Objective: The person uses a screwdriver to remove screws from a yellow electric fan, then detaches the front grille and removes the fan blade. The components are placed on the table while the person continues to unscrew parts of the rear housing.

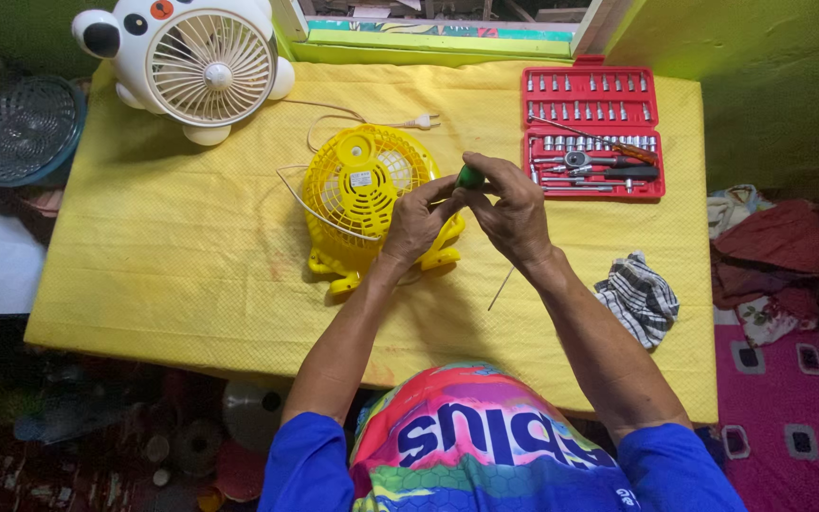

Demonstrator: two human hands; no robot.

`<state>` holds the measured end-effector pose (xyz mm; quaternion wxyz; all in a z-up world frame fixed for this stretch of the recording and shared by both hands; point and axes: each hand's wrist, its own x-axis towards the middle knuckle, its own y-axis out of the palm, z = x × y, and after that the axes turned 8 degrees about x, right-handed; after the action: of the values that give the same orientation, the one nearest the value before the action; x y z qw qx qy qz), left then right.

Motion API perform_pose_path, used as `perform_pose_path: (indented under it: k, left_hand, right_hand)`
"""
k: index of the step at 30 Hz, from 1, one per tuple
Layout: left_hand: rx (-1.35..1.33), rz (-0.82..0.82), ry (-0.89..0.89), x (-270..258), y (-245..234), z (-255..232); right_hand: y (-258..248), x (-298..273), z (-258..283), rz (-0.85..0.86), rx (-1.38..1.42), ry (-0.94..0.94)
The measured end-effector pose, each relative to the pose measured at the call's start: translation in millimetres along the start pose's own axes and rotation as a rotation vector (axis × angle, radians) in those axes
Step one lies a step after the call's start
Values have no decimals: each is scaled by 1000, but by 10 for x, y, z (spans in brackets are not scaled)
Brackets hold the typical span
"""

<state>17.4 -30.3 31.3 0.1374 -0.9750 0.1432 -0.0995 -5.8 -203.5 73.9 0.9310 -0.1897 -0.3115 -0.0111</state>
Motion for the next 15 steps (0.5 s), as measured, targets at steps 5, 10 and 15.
perform_pose_path:
  k: [5, 10, 15]
  left_hand:
    - [-63, 55, 11, 26, -42, 76]
    - [25, 79, 72, 53, -97, 184]
    - [110, 72, 82, 59, -88, 253]
  right_hand:
    - [8, 24, 36, 7, -49, -26]
    - [60, 62, 93, -5, -199, -18]
    - [104, 74, 92, 21, -302, 47]
